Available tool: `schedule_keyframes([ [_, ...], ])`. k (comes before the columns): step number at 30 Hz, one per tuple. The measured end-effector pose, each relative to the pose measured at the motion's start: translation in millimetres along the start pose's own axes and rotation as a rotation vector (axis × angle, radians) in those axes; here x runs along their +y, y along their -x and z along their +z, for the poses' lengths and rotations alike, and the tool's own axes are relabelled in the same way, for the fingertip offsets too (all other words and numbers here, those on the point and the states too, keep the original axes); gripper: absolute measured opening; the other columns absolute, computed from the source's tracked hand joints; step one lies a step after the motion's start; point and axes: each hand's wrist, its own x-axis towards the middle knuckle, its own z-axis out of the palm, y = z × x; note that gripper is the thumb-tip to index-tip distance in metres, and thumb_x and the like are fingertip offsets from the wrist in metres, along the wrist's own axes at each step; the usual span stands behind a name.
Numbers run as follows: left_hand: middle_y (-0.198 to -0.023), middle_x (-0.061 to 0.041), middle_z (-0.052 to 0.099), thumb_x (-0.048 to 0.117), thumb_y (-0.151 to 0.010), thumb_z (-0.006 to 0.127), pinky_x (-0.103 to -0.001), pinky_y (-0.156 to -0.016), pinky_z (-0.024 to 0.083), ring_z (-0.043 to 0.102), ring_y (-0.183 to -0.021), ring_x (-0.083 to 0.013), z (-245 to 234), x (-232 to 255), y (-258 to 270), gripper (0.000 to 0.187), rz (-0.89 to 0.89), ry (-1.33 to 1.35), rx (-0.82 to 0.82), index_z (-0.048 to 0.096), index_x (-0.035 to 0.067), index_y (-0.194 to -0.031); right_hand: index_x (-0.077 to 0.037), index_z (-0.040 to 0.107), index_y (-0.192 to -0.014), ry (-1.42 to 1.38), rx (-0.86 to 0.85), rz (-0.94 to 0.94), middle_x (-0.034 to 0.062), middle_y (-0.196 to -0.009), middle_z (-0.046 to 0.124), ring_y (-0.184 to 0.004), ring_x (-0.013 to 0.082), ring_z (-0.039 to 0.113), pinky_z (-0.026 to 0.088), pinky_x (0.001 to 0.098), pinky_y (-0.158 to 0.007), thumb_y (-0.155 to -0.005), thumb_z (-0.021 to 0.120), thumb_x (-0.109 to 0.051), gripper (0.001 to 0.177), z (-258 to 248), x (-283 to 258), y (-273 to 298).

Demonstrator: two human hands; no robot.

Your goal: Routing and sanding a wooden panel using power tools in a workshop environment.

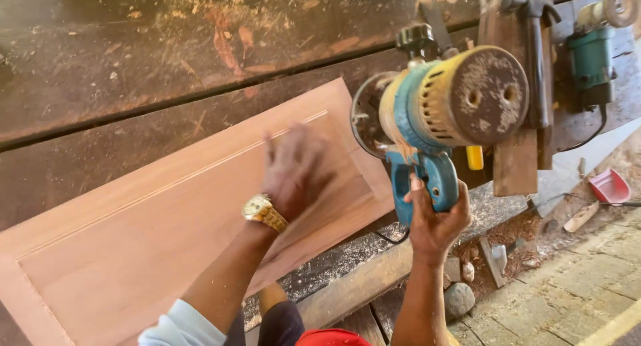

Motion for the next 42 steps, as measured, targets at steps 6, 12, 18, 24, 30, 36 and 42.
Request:
schedule_keyframes([
  [6, -0.16, -0.024, 0.039, 0.05, -0.091, 0.074, -0.068, -0.123, 0.012, 0.033, -0.151, -0.043, -17.4, -26.6, -20.9, 0.076, -0.235, 0.056, 0.143, 0.044, 0.017, -0.152, -0.002, 0.064, -0.108, -0.056, -0.102, -0.015, 0.007, -0.087, 0.073, -0.07, 0.0112, 0.07, 0.057, 0.0268, -0.063, -0.095, 0.078, -0.01, 0.02, 37.6, -5.0, 8.1],
  [12, -0.152, -0.016, 0.053, 0.05, -0.094, 0.07, -0.064, -0.122, 0.013, 0.042, -0.147, -0.0374, -22.0, -31.2, -40.6, 0.055, -0.302, 0.098, 0.186, 0.057, 0.026, -0.142, 0.0, 0.064, -0.103, -0.045, -0.125, 0.005, 0.0061, -0.088, 0.072, -0.069, 0.0097, 0.066, 0.053, 0.0249, -0.063, -0.096, 0.077, -0.008, 0.017, 62.1, -18.6, 17.4],
  [18, -0.146, -0.01, 0.059, 0.044, -0.097, 0.063, -0.063, -0.121, 0.015, 0.047, -0.142, -0.033, -15.7, -34.2, -39.7, 0.031, -0.389, 0.113, 0.226, 0.071, 0.03, -0.124, 0.001, 0.066, -0.106, -0.019, -0.172, -0.081, 0.008, -0.09, 0.073, -0.07, 0.0115, 0.067, 0.054, 0.0264, -0.065, -0.099, 0.076, -0.01, 0.017, 70.5, -17.3, 19.3],
  [24, -0.146, -0.011, 0.058, 0.04, -0.099, 0.06, -0.06, -0.121, 0.02, 0.048, -0.142, -0.0328, -3.4, -42.5, -37.6, 0.028, -0.395, 0.145, 0.257, 0.07, 0.028, -0.123, 0.004, 0.063, -0.114, -0.093, -0.227, -0.163, 0.0161, -0.103, 0.076, -0.072, 0.0156, 0.068, 0.057, 0.0313, -0.063, -0.103, 0.07, -0.009, 0.019, 79.4, -21.1, 22.2],
  [30, -0.147, -0.014, 0.057, 0.038, -0.1, 0.059, -0.059, -0.12, 0.022, 0.049, -0.141, -0.0325, -2.1, -45.1, -34.3, 0.029, -0.394, 0.189, 0.266, 0.069, 0.025, -0.123, 0.005, 0.06, -0.118, -0.138, -0.237, -0.158, 0.0201, -0.108, 0.076, -0.072, 0.0179, 0.07, 0.058, 0.0319, -0.064, -0.104, 0.07, -0.009, 0.022, 83.4, -17.1, 24.5],
  [36, -0.148, -0.017, 0.055, 0.036, -0.1, 0.058, -0.058, -0.12, 0.022, 0.049, -0.141, -0.0322, -0.7, -47.6, -33.2, 0.03, -0.378, 0.196, 0.267, 0.068, 0.022, -0.124, 0.006, 0.061, -0.117, -0.103, -0.233, -0.165, 0.0203, -0.106, 0.076, -0.07, 0.017, 0.069, 0.057, 0.0308, -0.062, -0.103, 0.07, -0.008, 0.022, 87.2, -23.5, 26.7],
  [42, -0.149, -0.018, 0.054, 0.035, -0.101, 0.058, -0.057, -0.121, 0.022, 0.049, -0.141, -0.0318, -4.0, -48.0, -32.5, 0.029, -0.383, 0.198, 0.251, 0.068, 0.021, -0.124, 0.006, 0.062, -0.118, -0.09, -0.229, -0.175, 0.0199, -0.105, 0.076, -0.073, 0.0162, 0.07, 0.058, 0.029, -0.06, -0.103, 0.071, -0.008, 0.022, 89.5, -25.2, 26.6],
])
